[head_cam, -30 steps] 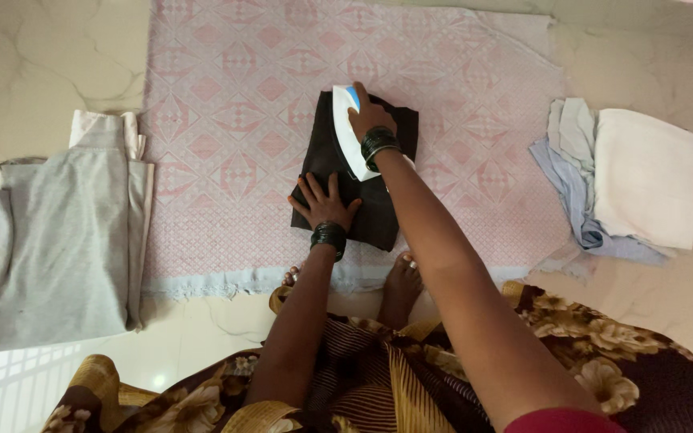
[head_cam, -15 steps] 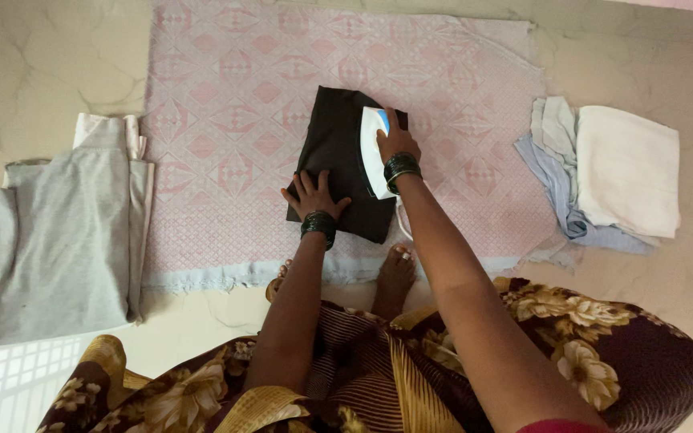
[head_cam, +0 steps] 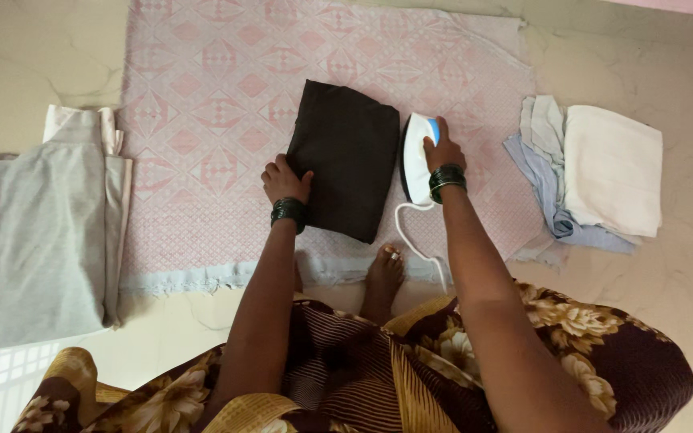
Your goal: The person irons a pair of dark trousers on a floor mat, folding them neatly after smoothing the fabric. They then pick up a white shirt, lay it flat, and begin ironing the sleeves and body.
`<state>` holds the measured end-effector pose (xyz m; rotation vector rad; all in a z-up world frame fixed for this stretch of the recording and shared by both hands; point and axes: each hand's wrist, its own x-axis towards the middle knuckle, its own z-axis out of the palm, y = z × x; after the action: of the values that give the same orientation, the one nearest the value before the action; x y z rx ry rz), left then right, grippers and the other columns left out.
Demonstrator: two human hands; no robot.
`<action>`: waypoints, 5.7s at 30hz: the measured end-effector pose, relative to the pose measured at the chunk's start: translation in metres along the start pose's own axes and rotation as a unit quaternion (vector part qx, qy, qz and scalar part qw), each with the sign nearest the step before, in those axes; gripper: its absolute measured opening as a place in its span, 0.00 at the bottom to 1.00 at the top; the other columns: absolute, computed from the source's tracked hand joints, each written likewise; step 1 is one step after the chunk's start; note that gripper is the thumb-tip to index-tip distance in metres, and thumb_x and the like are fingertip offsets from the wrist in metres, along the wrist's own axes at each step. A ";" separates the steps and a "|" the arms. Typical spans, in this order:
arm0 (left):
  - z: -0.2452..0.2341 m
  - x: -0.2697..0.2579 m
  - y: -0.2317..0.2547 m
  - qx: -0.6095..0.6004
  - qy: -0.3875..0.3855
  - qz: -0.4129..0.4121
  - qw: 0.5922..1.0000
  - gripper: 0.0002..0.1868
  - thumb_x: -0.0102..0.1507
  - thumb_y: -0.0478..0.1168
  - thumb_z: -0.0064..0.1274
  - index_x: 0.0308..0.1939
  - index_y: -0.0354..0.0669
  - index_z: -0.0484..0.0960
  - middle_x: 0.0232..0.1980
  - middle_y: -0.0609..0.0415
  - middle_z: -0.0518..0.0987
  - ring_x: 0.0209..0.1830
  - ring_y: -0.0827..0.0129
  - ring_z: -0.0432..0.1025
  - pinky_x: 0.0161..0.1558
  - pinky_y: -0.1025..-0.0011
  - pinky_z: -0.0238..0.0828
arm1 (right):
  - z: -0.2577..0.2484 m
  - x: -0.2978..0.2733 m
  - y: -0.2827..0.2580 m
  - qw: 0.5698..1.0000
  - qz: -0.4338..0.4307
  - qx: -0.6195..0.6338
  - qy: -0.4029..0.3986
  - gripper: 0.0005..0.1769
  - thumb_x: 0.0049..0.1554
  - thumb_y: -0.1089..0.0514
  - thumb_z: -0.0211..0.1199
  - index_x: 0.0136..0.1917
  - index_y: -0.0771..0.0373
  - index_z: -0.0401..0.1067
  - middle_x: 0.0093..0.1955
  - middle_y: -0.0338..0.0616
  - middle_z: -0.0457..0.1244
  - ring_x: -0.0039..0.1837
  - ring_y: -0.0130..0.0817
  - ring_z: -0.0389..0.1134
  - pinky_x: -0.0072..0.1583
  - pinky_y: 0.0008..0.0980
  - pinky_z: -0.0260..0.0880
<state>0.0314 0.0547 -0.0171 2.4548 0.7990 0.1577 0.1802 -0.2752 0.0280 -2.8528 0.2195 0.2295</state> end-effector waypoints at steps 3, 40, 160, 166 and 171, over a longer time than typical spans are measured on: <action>-0.001 0.017 0.003 -0.001 -0.037 -0.013 0.999 0.50 0.50 0.58 0.73 0.68 0.45 0.62 0.62 0.40 0.69 0.62 0.40 0.66 0.55 0.47 0.70 | -0.005 0.006 0.039 1.000 0.029 0.012 -0.005 0.39 0.63 0.36 0.55 0.82 0.32 0.44 0.59 0.61 0.68 0.59 0.61 0.70 0.60 0.57 0.70; -0.097 -0.034 0.157 0.187 -0.102 0.195 0.957 0.49 0.58 0.40 0.61 0.80 0.70 0.56 0.65 0.45 0.69 0.56 0.50 0.73 0.45 0.58 0.79 | 0.019 -0.070 -0.132 0.430 -0.078 0.826 -0.356 0.59 0.52 0.15 0.46 0.80 0.58 0.50 0.79 0.51 0.53 0.76 0.49 0.56 0.75 0.54 0.58; -0.287 -0.046 -0.412 -0.765 0.143 -0.263 0.570 0.19 0.58 0.46 0.57 0.50 0.42 0.83 0.49 0.52 0.84 0.48 0.60 0.78 0.50 0.63 0.76 | 0.249 -0.361 -0.359 0.687 -0.468 0.189 -0.522 0.46 0.60 0.50 0.63 0.82 0.64 0.45 0.58 0.49 0.66 0.60 0.40 0.67 0.65 0.39 0.67; -0.364 0.037 -0.339 -0.862 0.131 -0.096 0.481 0.18 0.58 0.43 0.51 0.46 0.35 0.84 0.45 0.47 0.85 0.47 0.55 0.79 0.51 0.59 0.81 | 0.256 -0.355 -0.352 0.662 -0.497 0.193 -0.526 0.44 0.62 0.47 0.60 0.83 0.63 0.46 0.70 0.52 0.60 0.70 0.44 0.62 0.71 0.42 0.63; -0.380 0.042 -0.321 -0.905 0.134 0.081 0.395 0.13 0.66 0.41 0.58 0.49 0.36 0.81 0.50 0.48 0.83 0.53 0.58 0.78 0.60 0.61 0.78 | 0.255 -0.348 -0.346 0.656 -0.454 0.232 -0.557 0.44 0.61 0.48 0.60 0.82 0.62 0.44 0.71 0.50 0.59 0.72 0.42 0.61 0.71 0.42 0.62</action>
<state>-0.2005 0.4714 0.1291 0.2683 0.0559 0.9068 -0.1349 0.1694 -0.0649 -1.5333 -1.1511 1.3227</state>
